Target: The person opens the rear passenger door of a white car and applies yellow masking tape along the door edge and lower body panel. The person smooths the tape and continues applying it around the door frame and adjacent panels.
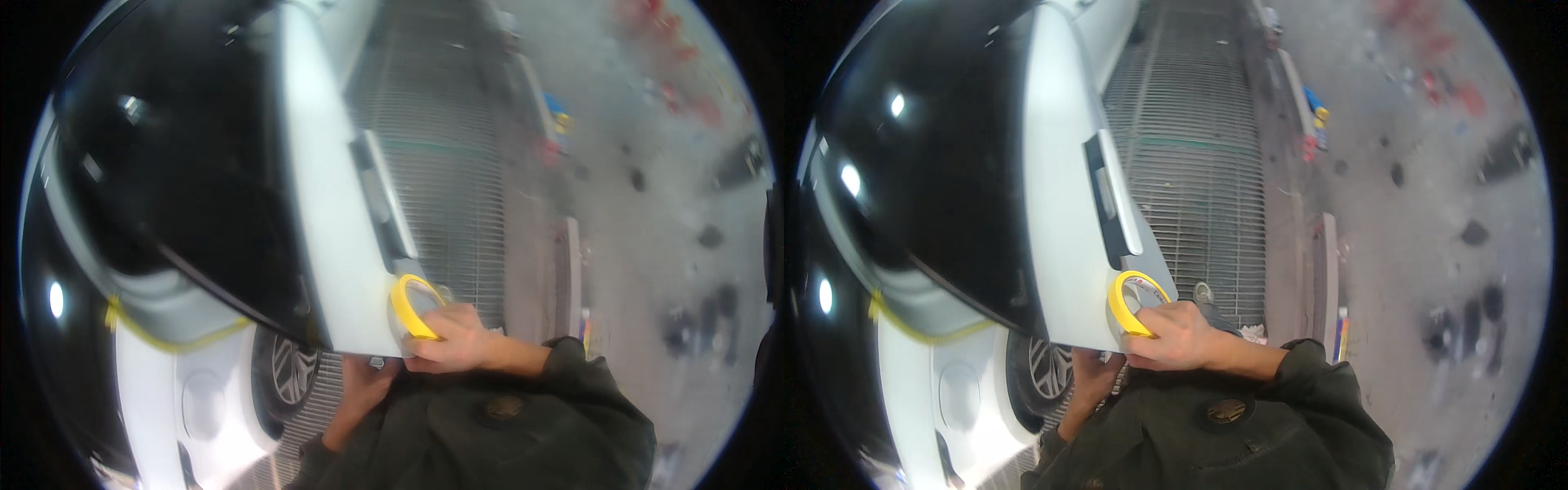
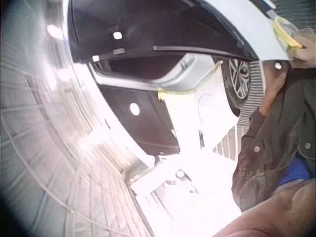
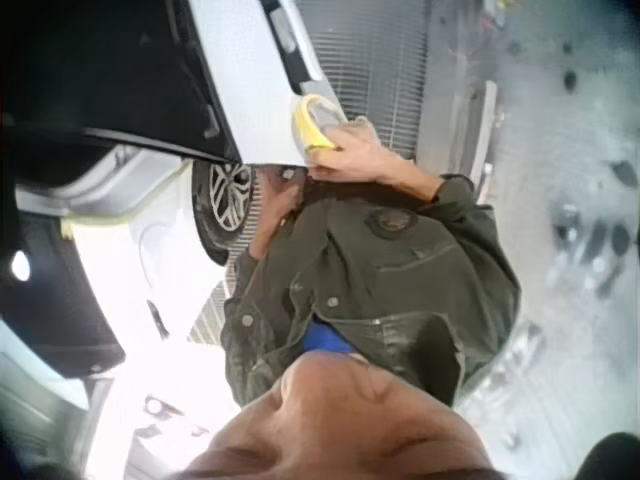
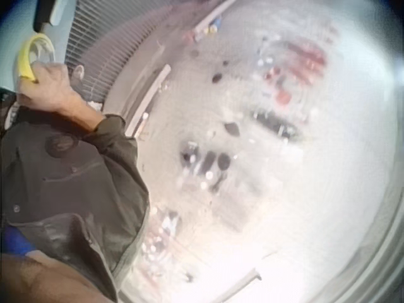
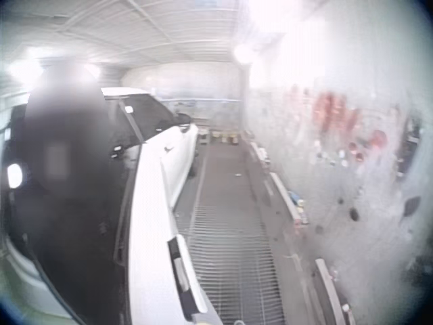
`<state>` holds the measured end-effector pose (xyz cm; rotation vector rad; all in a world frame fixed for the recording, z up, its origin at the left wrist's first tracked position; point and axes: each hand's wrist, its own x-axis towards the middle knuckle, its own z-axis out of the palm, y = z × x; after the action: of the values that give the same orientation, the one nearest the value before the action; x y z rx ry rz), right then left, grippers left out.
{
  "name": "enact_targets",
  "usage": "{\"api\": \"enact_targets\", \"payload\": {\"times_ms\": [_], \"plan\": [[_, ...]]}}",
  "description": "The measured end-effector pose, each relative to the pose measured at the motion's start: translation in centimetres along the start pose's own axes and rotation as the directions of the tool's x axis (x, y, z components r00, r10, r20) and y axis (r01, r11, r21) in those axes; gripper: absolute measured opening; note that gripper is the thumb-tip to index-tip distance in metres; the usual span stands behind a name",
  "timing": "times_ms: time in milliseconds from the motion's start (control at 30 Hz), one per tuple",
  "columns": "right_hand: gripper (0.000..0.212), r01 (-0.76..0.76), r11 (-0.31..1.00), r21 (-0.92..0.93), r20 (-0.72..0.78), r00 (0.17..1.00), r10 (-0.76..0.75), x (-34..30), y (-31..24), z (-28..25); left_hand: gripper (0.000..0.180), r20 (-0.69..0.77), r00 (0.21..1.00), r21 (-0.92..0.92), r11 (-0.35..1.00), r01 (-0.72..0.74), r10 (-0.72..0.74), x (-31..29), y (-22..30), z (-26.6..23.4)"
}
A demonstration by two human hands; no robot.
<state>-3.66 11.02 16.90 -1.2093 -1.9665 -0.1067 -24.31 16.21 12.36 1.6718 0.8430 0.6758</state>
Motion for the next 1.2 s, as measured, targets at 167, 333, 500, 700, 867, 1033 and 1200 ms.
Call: {"api": "enact_targets", "payload": {"times_ms": [167, 333, 500, 700, 867, 1033, 1200], "plan": [[0.029, 0.059, 0.992, 0.108, 0.048, 0.997, -0.064, 3.9, -2.5, 6.0, 0.017, -0.391, 0.919, 0.083, 0.993, 0.085, -0.046, -3.5, -0.1, -3.2], [0.029, 0.04, 0.972, 0.23, 0.044, 0.998, -0.052, 6.7, -5.0, 11.7, 0.015, -0.658, 0.751, 0.199, 0.975, 0.098, 0.059, -5.5, -0.5, -5.4], [0.03, -0.01, 0.943, 0.334, 0.05, 0.999, -0.008, 9.3, -6.8, 16.3, 0.021, -0.776, 0.621, 0.248, 0.958, 0.142, 0.109, -5.6, -0.7, -8.6], [0.024, -0.155, 0.833, 0.531, 0.162, 0.984, 0.08, 11.6, -8.4, 18.9, 0.03, -0.818, 0.559, 0.304, 0.928, 0.214, 0.139, -5.9, -2.0, -12.5], [0.016, -0.221, 0.685, 0.694, 0.279, 0.96, 0.027, 12.4, -6.6, 14.8, 0.026, -0.903, 0.408, 0.274, 0.91, 0.313, 0.132, -4.5, -3.5, -15.0], [0.013, -0.35, 0.663, 0.662, 0.412, 0.908, 0.067, 11.2, -2.5, 12.8, 0.023, -0.943, 0.295, 0.272, 0.865, 0.423, 0.152, -2.9, -4.9, -16.5], [0.011, -0.445, 0.598, 0.667, 0.476, 0.872, 0.118, 11.2, 3.2, 9.9, 0.027, -0.958, 0.205, 0.283, 0.793, 0.539, 0.203, -1.6, -5.1, -15.8]]}}
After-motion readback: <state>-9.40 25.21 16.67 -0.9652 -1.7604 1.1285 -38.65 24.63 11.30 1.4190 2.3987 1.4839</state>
